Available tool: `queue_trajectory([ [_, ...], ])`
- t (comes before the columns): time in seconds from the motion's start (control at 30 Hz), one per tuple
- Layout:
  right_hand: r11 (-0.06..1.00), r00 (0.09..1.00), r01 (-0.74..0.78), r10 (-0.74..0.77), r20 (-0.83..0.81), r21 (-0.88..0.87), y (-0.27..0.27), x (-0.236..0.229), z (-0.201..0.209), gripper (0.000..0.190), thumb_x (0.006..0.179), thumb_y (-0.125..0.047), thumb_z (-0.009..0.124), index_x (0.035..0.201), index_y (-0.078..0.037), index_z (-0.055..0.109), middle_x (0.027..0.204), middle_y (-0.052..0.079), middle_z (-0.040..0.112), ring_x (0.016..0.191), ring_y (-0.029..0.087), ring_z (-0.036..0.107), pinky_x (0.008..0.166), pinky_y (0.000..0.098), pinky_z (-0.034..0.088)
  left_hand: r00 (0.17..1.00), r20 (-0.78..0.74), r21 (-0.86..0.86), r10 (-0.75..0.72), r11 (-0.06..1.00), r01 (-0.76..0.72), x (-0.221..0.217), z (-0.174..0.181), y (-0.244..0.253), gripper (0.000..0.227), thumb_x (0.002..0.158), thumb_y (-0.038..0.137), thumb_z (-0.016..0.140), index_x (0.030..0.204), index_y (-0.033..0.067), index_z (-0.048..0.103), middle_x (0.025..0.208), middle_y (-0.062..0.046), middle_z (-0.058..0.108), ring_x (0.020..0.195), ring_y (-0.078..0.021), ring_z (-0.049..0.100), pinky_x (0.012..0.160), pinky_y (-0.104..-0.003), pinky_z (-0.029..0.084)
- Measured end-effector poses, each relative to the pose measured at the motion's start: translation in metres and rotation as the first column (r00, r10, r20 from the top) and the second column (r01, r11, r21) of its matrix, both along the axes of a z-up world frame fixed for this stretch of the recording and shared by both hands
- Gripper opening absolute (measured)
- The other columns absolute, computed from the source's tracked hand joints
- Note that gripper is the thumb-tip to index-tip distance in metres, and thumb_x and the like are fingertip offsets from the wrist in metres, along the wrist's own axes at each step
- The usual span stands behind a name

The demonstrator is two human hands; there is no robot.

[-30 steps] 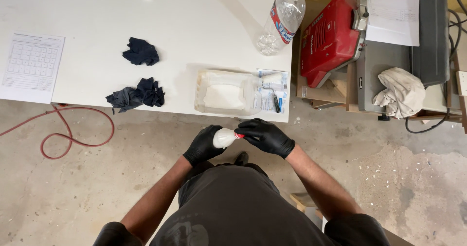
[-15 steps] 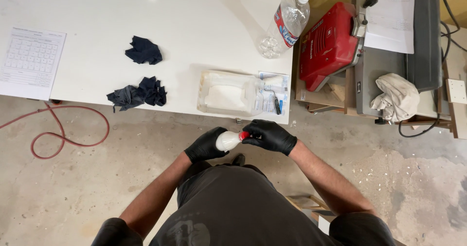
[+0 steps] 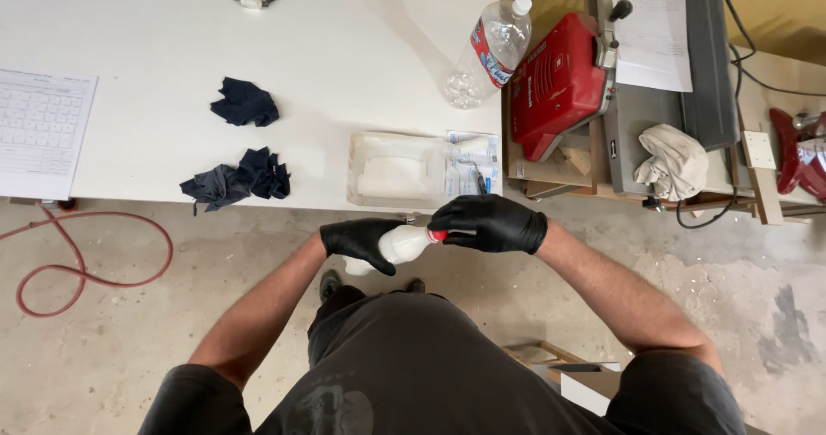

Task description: The person pours a white liquid from a bottle into a paint tray and then uses a paint roller to apply the liquid to the side of a white cabinet. The person moves around the cabinet to paint different sections of the side panel.

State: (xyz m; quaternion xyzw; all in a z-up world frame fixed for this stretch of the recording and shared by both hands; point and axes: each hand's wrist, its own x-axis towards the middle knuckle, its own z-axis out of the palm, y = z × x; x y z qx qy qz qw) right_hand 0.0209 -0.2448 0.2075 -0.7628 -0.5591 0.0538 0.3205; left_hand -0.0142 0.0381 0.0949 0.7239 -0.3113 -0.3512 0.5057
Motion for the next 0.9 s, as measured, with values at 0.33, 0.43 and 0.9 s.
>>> queue_trajectory([
  [0.33,0.909,0.896,0.414,-0.399,0.196,-0.041,0.057,0.002,0.051,0.016,0.104,-0.034,0.064,0.098,-0.021,0.072,0.077,-0.002,0.069,0.074,0.02,0.069,0.068,0.0344,0.057,1.0,0.019,-0.105,-0.002,0.994,0.004,0.034,0.026,0.03,0.076,0.067,0.045,0.095,0.124,0.011,0.059,0.124,-0.012,0.068,0.12,-0.0289,0.063,0.104,-0.046,0.048],
  [0.43,0.946,0.949,0.309,-0.313,-0.032,-0.102,0.067,-0.014,0.074,0.023,0.098,-0.027,0.073,0.115,-0.012,0.066,0.086,0.01,0.066,0.086,0.032,0.07,0.077,0.0408,0.059,0.998,-0.064,-0.175,0.025,0.984,-0.036,0.034,0.035,0.042,0.075,0.065,0.04,0.096,0.123,0.0095,0.059,0.125,-0.013,0.068,0.12,-0.0264,0.061,0.106,-0.045,0.045],
  [0.9,0.78,0.801,0.598,-0.573,0.172,-0.185,0.102,-0.013,0.021,0.019,0.103,-0.029,0.066,0.099,-0.011,0.062,0.072,0.009,0.06,0.075,0.032,0.068,0.07,0.0412,0.055,0.996,-0.021,-0.103,-0.083,0.991,0.081,0.061,0.031,0.078,0.076,0.068,0.042,0.093,0.126,0.008,0.058,0.129,-0.016,0.066,0.124,-0.0323,0.06,0.108,-0.049,0.045],
])
